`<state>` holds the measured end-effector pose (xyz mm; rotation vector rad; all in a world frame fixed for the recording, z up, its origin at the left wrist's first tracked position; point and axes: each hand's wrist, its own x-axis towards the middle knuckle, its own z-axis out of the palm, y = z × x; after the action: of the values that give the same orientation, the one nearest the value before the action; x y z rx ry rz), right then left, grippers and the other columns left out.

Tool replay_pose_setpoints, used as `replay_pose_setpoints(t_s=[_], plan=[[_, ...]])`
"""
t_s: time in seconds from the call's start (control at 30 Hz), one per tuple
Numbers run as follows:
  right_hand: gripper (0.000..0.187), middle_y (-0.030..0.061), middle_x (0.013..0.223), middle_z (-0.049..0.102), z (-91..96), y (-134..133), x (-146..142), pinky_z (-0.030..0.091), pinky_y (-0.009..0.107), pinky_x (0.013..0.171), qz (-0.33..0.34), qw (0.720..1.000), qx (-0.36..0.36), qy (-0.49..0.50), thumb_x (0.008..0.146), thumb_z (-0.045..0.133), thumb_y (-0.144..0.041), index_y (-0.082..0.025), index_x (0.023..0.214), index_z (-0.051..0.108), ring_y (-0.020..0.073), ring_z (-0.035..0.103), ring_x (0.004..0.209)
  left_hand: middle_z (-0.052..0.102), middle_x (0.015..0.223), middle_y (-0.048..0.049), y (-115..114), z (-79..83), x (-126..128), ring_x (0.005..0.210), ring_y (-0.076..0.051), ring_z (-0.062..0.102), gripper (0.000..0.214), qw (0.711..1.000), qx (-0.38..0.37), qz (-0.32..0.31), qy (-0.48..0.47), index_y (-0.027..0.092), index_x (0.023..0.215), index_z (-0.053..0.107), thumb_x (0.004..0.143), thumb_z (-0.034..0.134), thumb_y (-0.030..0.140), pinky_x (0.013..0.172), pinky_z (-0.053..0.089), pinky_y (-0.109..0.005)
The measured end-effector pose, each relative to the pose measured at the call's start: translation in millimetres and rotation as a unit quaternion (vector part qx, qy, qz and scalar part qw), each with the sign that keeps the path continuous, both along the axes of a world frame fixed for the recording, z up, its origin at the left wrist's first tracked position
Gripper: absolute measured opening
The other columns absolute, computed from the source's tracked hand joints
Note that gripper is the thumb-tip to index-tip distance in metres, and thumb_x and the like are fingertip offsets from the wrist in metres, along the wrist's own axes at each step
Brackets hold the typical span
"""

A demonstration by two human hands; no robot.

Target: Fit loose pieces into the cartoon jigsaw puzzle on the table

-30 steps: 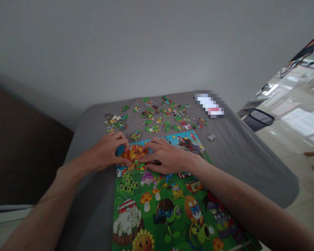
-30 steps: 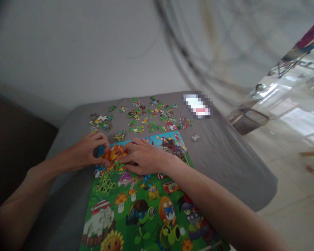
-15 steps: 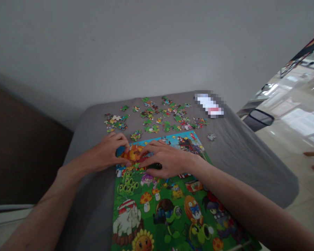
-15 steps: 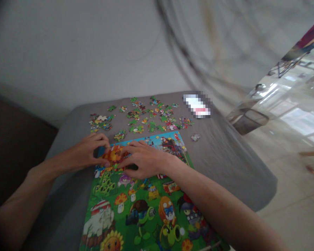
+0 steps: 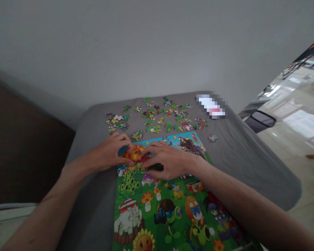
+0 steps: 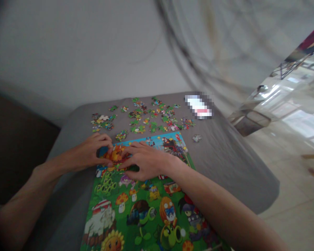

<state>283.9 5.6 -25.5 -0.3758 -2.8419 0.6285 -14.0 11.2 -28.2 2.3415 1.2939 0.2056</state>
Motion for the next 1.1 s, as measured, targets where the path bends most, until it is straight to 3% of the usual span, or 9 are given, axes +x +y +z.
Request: replay_pose_setpoints(t_s=[0.3, 0.53, 0.67, 0.83, 0.93, 1.03, 1.1], plan=[[0.03, 0.0121, 0.148, 0.072, 0.9, -3.3, -1.5, 0.046, 0.053, 0.121, 0.007, 1.0, -0.001, 0.004, 0.107, 0.069, -0.03, -0.025, 0.133, 0.082, 0.0289, 0.061, 0.14, 0.07, 0.109, -0.0031, -1.8, 2.2, 3.8, 0.111, -0.03, 0.059, 0.053, 1.0, -0.007, 0.008, 0.001, 0.026, 0.083, 0.071, 0.078, 0.087, 0.076, 0.101, 0.042, -0.042], [0.035, 0.0149, 0.15, 0.07, 4.4, -5.2, -3.2, 0.046, 0.054, 0.121, 0.005, 1.0, -0.012, -0.015, 0.109, 0.066, -0.029, -0.019, 0.14, 0.078, 0.0306, 0.061, 0.139, 0.069, 0.111, -0.0035, -4.1, 2.2, 4.0, 0.112, -0.03, 0.057, 0.052, 1.0, -0.013, 0.016, 0.005, 0.026, 0.086, 0.073, 0.078, 0.087, 0.076, 0.098, 0.042, -0.041], [0.038, 0.0147, 0.152, 0.068, 1.4, -9.2, -6.0, 0.048, 0.054, 0.118, -0.006, 0.999, 0.026, -0.031, 0.108, 0.07, -0.038, -0.024, 0.143, 0.077, 0.0323, 0.06, 0.138, 0.067, 0.11, -0.0036, -7.0, 0.4, 6.5, 0.112, -0.03, 0.056, 0.048, 0.999, 0.005, 0.035, 0.003, 0.026, 0.086, 0.073, 0.077, 0.089, 0.07, 0.098, 0.043, -0.042], [0.037, 0.0165, 0.148, 0.07, -5.3, -19.0, -11.1, 0.051, 0.052, 0.114, -0.009, 0.995, 0.093, -0.023, 0.111, 0.066, -0.039, -0.019, 0.14, 0.076, 0.0341, 0.06, 0.139, 0.069, 0.109, -0.0022, -4.4, -2.6, 11.6, 0.111, -0.028, 0.061, 0.03, 0.996, 0.04, 0.078, 0.005, 0.027, 0.089, 0.074, 0.085, 0.083, 0.055, 0.101, 0.047, -0.042], [0.037, 0.0148, 0.147, 0.072, -7.9, -21.1, -12.8, 0.051, 0.049, 0.114, -0.009, 0.994, 0.105, -0.02, 0.112, 0.064, -0.04, -0.018, 0.139, 0.076, 0.0328, 0.06, 0.138, 0.071, 0.121, -0.0073, 9.5, -4.4, 8.1, 0.121, -0.03, 0.062, 0.02, 0.979, 0.117, 0.167, 0.002, 0.025, 0.106, 0.075, 0.099, 0.063, 0.04, 0.112, 0.044, -0.048], [0.035, 0.0126, 0.146, 0.072, -9.1, -19.0, -13.2, 0.051, 0.048, 0.115, -0.006, 0.996, 0.087, -0.021, 0.112, 0.065, -0.037, -0.019, 0.14, 0.075, 0.0308, 0.062, 0.136, 0.064, 0.15, -0.0149, 28.1, -9.0, -1.3, 0.141, -0.037, 0.053, 0.039, 0.949, 0.185, 0.255, 0.004, 0.023, 0.136, 0.069, 0.107, 0.046, 0.033, 0.118, 0.038, -0.057], [0.035, 0.0122, 0.146, 0.071, -9.8, -16.9, -13.1, 0.051, 0.048, 0.115, -0.004, 0.997, 0.076, -0.019, 0.112, 0.065, -0.037, -0.02, 0.142, 0.074, 0.0301, 0.062, 0.136, 0.06, 0.162, -0.0146, 39.1, -14.5, -8.0, 0.147, -0.039, 0.05, 0.046, 0.94, 0.195, 0.279, 0.01, 0.025, 0.147, 0.064, 0.108, 0.041, 0.033, 0.117, 0.037, -0.06]])
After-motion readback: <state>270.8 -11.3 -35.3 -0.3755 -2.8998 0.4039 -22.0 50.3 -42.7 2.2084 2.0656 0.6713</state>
